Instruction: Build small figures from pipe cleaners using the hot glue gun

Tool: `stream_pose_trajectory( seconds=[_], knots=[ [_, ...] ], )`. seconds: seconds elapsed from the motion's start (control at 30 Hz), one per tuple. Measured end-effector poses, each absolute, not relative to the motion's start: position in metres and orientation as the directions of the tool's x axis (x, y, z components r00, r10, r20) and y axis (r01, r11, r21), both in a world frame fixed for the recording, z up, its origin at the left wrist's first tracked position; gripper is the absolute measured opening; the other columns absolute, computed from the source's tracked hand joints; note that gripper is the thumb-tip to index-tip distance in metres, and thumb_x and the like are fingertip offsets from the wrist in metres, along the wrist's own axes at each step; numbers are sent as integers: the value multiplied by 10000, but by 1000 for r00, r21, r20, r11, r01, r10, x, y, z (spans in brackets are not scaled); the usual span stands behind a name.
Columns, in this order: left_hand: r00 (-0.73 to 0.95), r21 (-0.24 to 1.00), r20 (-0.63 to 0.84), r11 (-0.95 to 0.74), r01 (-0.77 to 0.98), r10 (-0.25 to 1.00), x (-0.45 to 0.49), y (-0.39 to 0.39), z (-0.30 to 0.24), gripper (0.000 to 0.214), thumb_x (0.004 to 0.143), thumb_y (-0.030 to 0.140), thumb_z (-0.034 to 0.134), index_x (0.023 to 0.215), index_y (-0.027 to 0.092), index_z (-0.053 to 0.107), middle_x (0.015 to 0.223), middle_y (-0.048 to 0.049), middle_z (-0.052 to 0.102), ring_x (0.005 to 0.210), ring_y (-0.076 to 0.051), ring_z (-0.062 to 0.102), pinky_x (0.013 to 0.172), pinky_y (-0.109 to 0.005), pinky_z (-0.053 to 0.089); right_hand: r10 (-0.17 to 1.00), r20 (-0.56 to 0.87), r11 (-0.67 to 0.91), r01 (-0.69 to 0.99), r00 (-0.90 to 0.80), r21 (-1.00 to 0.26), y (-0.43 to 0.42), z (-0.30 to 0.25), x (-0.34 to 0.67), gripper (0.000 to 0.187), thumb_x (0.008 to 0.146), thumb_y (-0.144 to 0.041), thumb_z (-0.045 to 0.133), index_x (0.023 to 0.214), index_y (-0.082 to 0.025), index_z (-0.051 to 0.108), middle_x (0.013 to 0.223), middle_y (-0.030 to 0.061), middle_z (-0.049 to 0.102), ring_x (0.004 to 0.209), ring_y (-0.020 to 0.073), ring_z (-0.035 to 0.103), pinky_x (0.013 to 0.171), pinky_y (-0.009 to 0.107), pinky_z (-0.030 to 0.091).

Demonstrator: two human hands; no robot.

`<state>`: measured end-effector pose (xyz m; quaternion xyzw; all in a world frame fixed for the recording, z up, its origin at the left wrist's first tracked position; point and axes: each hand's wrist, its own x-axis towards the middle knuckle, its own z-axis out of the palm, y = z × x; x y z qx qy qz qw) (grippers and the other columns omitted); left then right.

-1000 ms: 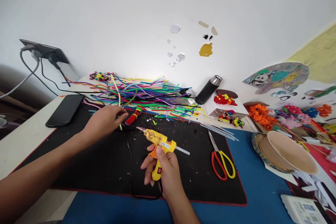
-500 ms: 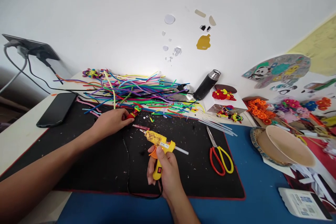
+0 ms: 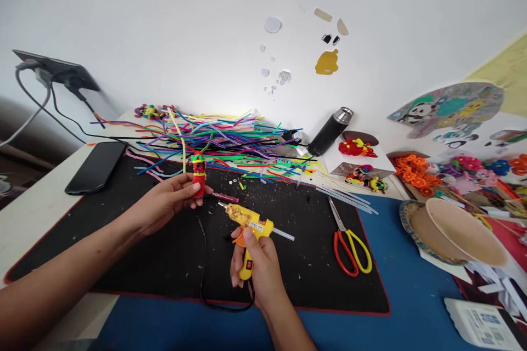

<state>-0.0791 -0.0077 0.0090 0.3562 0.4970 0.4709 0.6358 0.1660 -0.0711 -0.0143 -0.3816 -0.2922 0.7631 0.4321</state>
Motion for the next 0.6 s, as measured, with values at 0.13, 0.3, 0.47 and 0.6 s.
stream_pose_trajectory(
  seconds=[0.13, 0.3, 0.47, 0.6],
  knots=[
    [101, 857, -356, 368, -360, 929, -75, -20, 8, 553, 688, 412, 964, 1122, 147, 747, 1109, -121, 795, 901, -193, 735, 867, -307, 585, 889, -324, -438, -399, -323, -805, -68, -11, 161, 470, 937, -606, 684, 955, -139, 632, 494, -68, 517, 325, 82, 476, 335, 169, 332],
    [108, 866, -340, 356, -350, 934, -77, -28, 2, 461, 640, 389, 994, 964, 141, 779, 966, -96, 808, 865, -210, 747, 809, -312, 610, 896, -309, -413, -342, -318, -844, -67, -11, 153, 485, 934, -623, 678, 958, -142, 621, 484, -80, 498, 329, 85, 482, 343, 172, 331],
    [103, 894, -301, 318, -315, 948, -74, -32, -9, 422, 673, 414, 968, 918, 146, 753, 863, -62, 789, 743, -178, 726, 698, -273, 591, 910, -290, -374, -285, -295, -883, -64, -6, 143, 513, 916, -651, 681, 936, -141, 632, 452, -93, 467, 323, 86, 474, 352, 179, 340],
    [83, 919, -257, 270, -288, 963, -72, -34, -12, 384, 713, 423, 938, 895, 149, 738, 802, -38, 766, 682, -155, 693, 658, -256, 567, 924, -273, -327, -183, -268, -927, -61, -2, 136, 550, 899, -686, 676, 892, -138, 637, 416, -89, 461, 317, 87, 464, 369, 190, 352]
  ],
)
